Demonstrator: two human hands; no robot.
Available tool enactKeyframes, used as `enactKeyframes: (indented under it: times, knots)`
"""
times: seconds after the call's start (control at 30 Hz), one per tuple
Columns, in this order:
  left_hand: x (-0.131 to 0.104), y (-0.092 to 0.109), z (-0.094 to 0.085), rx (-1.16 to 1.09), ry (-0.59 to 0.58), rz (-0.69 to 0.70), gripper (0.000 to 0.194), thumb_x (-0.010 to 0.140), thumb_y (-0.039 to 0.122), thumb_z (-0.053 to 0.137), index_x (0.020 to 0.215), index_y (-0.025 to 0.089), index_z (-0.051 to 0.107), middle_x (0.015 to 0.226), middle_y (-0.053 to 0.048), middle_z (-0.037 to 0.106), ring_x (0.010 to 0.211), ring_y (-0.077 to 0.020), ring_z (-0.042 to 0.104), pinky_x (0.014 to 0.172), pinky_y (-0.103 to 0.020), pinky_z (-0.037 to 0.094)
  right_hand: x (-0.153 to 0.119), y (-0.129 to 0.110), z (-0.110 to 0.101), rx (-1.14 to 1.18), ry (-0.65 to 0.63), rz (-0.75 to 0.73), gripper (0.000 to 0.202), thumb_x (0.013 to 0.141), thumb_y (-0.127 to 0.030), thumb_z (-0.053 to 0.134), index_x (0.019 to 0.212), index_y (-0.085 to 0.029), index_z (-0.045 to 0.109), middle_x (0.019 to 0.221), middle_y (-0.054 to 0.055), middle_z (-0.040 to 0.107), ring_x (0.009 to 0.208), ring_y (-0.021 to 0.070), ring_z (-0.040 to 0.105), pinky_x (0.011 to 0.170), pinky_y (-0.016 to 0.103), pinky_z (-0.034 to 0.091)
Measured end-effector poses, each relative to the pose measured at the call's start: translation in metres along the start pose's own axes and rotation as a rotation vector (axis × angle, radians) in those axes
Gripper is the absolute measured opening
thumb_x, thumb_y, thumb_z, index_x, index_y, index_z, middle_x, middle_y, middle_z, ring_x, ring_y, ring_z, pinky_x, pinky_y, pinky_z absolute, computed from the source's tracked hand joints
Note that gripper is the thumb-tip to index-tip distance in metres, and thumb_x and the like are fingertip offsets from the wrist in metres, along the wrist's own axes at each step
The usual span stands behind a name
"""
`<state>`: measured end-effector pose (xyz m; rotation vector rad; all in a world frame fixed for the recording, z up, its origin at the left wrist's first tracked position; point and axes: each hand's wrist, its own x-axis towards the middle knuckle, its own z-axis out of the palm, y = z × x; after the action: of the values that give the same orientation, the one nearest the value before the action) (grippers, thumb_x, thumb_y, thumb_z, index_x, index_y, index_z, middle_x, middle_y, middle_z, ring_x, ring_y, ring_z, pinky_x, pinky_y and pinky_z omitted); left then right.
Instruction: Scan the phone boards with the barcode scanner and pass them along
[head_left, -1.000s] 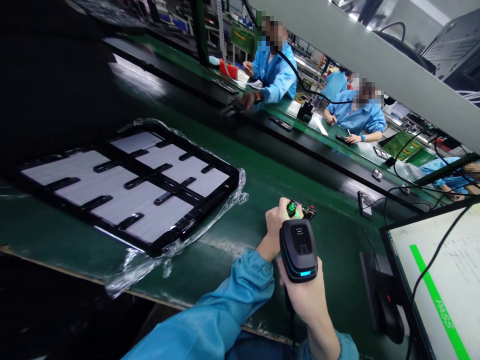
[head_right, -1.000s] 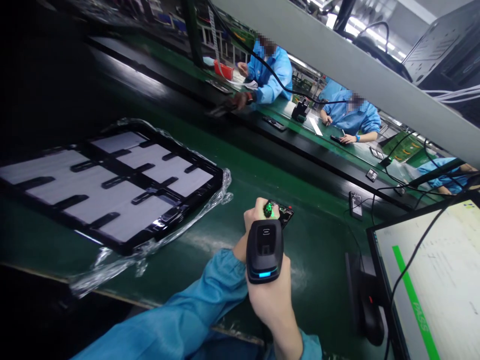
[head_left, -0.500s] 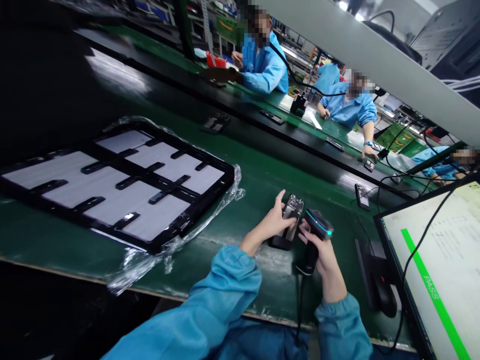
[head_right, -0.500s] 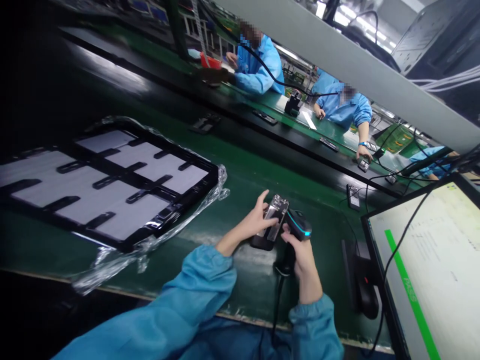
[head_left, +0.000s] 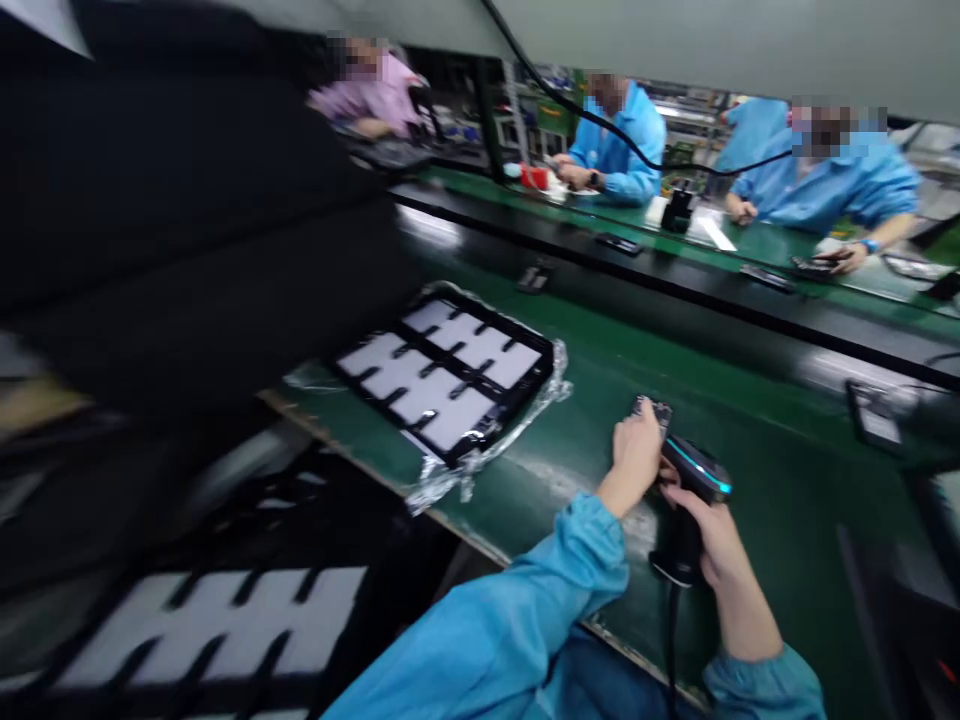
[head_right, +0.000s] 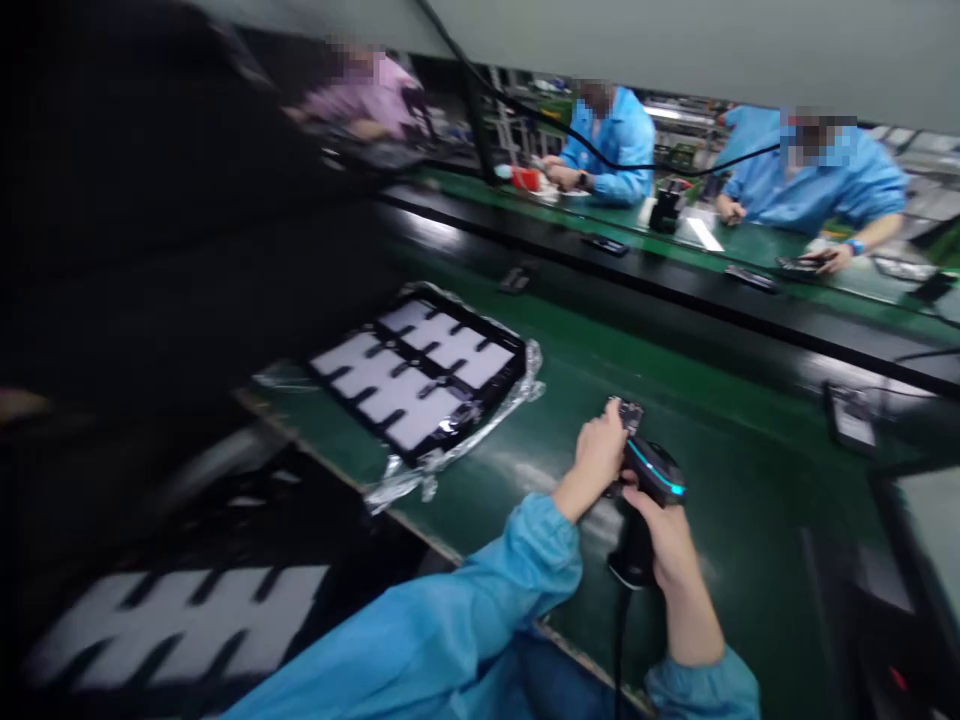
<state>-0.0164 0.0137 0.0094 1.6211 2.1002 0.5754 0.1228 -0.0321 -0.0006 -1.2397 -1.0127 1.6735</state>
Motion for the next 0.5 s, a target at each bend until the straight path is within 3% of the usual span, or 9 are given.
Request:
enactKeyframes:
  times: [0.1,0.17,0.27,0.4,0.5]
  knots:
    - [0.017,-0.009,-0.003,-0.213,-0.061,0.002,0.047,0.09,0.013,0.047,0.136,0.013,0.039,0.103,-0.019,0.069,0.096,-0.0286,0.067,0.086,-0.038,0.047,0.009,-0.004,-0.006,-0.104,-0.067,0.023,0.039,0.066,-0.038,0.084,0.1,-0.02,0.076,0.109,0.007,0.075,0.116,0.0336,0.061,0.11,0.048,0.037]
    - [0.027,-0.017,-0.006,-0.44,-0.091,-0.082,0.047,0.086,0.011,0.053,0.132,0.013,0.041,0.105,-0.017,0.068,0.096,-0.0256,0.066,0.086,-0.035,0.047,0.015,-0.01,-0.011,-0.174,-0.15,0.05,0.043,0.065,-0.038,0.084,0.102,-0.018,0.075,0.109,0.009,0.075,0.115,0.0355,0.062,0.109,0.05,0.038]
    - [0.04,-0.024,-0.01,-0.695,-0.19,-0.194,0.049,0.084,0.01,0.056,0.13,0.011,0.038,0.098,-0.014,0.069,0.078,-0.018,0.067,0.07,-0.028,0.049,0.019,-0.023,-0.016,-0.24,-0.218,0.067,0.046,0.063,-0.035,0.085,0.104,-0.018,0.075,0.109,0.011,0.075,0.113,0.0365,0.063,0.107,0.052,0.04]
    - [0.048,-0.026,-0.014,-0.819,-0.334,-0.194,0.046,0.092,0.021,0.051,0.132,0.008,0.033,0.09,-0.012,0.07,0.058,-0.0131,0.064,0.052,-0.022,0.045,0.03,-0.036,-0.011,-0.253,-0.258,0.043,0.039,0.067,-0.035,0.084,0.1,-0.018,0.076,0.107,0.012,0.076,0.111,0.0363,0.065,0.106,0.053,0.042]
    - [0.054,-0.045,-0.042,-0.942,-0.38,-0.103,0.049,0.093,0.024,0.052,0.136,0.012,0.031,0.102,-0.015,0.07,0.065,-0.0148,0.07,0.057,-0.024,0.052,0.057,-0.037,0.005,-0.111,-0.291,-0.004,0.034,0.067,-0.033,0.084,0.095,-0.017,0.077,0.106,0.012,0.076,0.112,0.0361,0.065,0.107,0.051,0.042]
